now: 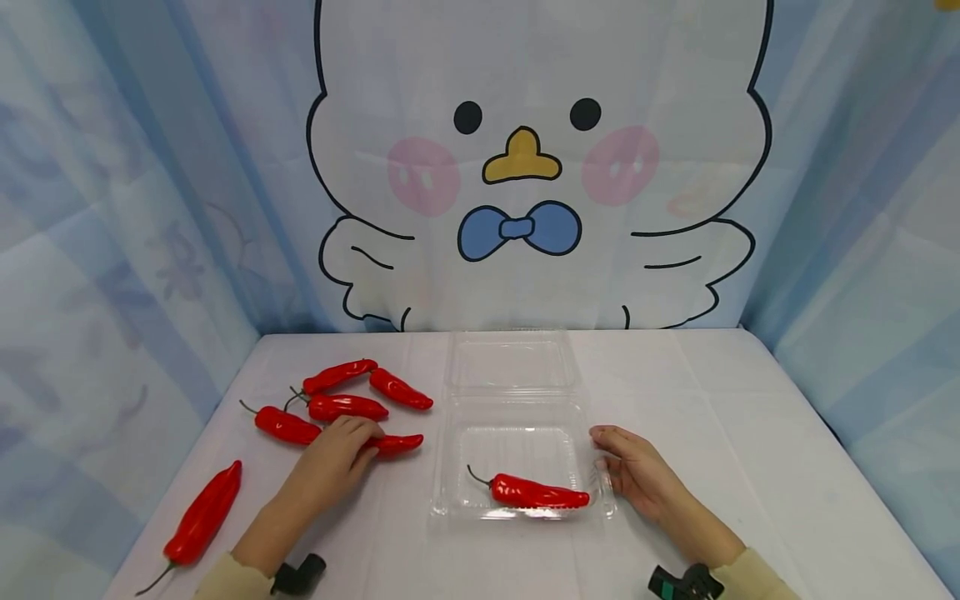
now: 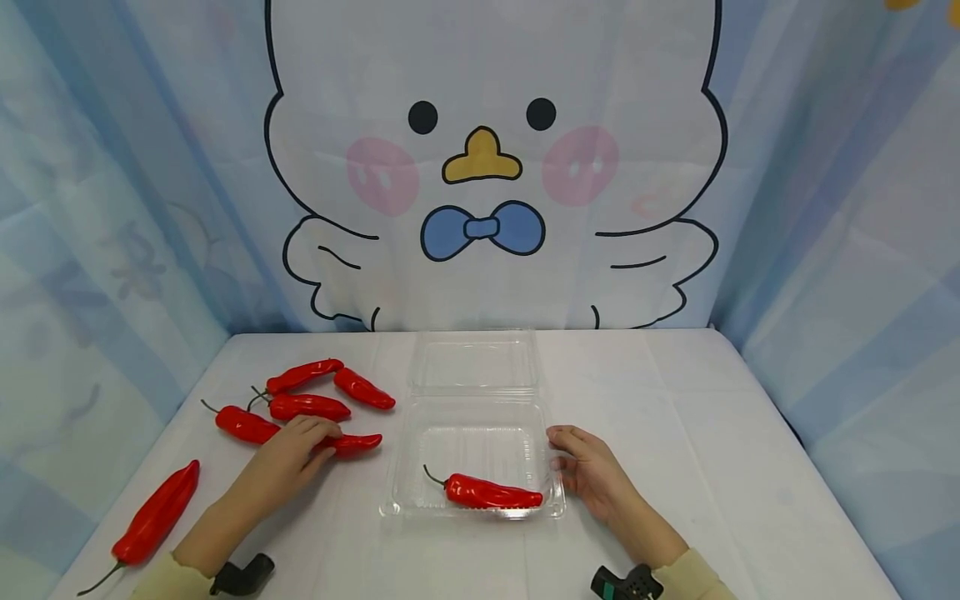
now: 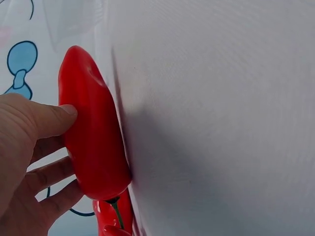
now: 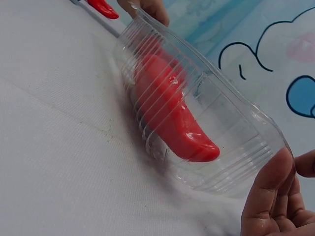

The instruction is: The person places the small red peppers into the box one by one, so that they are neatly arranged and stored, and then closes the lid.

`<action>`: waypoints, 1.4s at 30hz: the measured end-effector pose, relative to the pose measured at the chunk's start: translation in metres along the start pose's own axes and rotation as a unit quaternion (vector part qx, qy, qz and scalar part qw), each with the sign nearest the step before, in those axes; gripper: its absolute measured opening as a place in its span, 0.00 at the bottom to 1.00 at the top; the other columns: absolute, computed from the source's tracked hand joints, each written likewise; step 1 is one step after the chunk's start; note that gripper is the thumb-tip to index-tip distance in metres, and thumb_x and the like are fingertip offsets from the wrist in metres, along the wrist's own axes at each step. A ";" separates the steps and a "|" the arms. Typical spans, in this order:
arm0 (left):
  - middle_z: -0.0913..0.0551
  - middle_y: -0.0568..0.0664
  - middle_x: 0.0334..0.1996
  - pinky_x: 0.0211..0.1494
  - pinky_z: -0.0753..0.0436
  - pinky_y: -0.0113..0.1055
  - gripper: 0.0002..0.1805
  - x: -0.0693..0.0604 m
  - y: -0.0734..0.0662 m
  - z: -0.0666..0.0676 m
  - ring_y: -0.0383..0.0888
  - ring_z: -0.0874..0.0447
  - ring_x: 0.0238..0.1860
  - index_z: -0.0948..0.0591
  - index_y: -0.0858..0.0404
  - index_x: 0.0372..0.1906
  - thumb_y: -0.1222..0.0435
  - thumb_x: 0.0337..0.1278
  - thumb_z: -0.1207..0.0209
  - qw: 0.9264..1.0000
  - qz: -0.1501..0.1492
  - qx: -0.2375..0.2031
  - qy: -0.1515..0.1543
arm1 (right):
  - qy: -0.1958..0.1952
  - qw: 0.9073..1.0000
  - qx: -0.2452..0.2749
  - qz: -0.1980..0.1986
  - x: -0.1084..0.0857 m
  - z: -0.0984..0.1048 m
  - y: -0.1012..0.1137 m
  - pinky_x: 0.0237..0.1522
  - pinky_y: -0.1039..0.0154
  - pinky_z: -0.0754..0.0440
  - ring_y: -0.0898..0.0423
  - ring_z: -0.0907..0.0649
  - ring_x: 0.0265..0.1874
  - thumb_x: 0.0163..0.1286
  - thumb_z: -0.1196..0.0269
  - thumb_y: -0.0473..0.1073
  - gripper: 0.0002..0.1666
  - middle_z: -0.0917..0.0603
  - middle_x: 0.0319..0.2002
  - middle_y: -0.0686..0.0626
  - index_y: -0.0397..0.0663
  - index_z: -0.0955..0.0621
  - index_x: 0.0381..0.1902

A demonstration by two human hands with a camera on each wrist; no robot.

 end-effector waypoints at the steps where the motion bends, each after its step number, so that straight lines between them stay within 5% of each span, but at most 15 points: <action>1: 0.14 0.50 0.54 0.61 0.15 0.50 0.20 0.000 0.000 0.001 0.51 0.18 0.58 0.16 0.55 0.52 0.64 0.53 0.24 1.000 0.001 -0.003 -0.001 | -0.001 1.000 -0.001 0.001 0.000 0.000 0.000 0.31 0.74 0.19 0.62 0.22 0.32 0.80 0.43 0.50 0.16 0.22 0.44 0.54 0.44 0.25 0.54; 42: 0.15 0.46 0.42 0.57 0.15 0.49 0.24 0.007 -0.021 0.019 0.45 0.18 0.46 0.20 0.58 0.52 0.64 0.51 0.23 0.999 -0.023 -0.013 -0.042 | 0.004 1.000 0.008 0.003 0.001 0.000 -0.001 0.30 0.74 0.20 0.64 0.23 0.29 0.80 0.43 0.48 0.15 0.23 0.42 0.55 0.44 0.26 0.55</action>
Point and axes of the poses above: each hand's wrist, its own x-axis towards the middle knuckle, its own z-axis out of the back of the hand, y = z × x, the point moved 6 cm from there along x, towards the middle knuckle
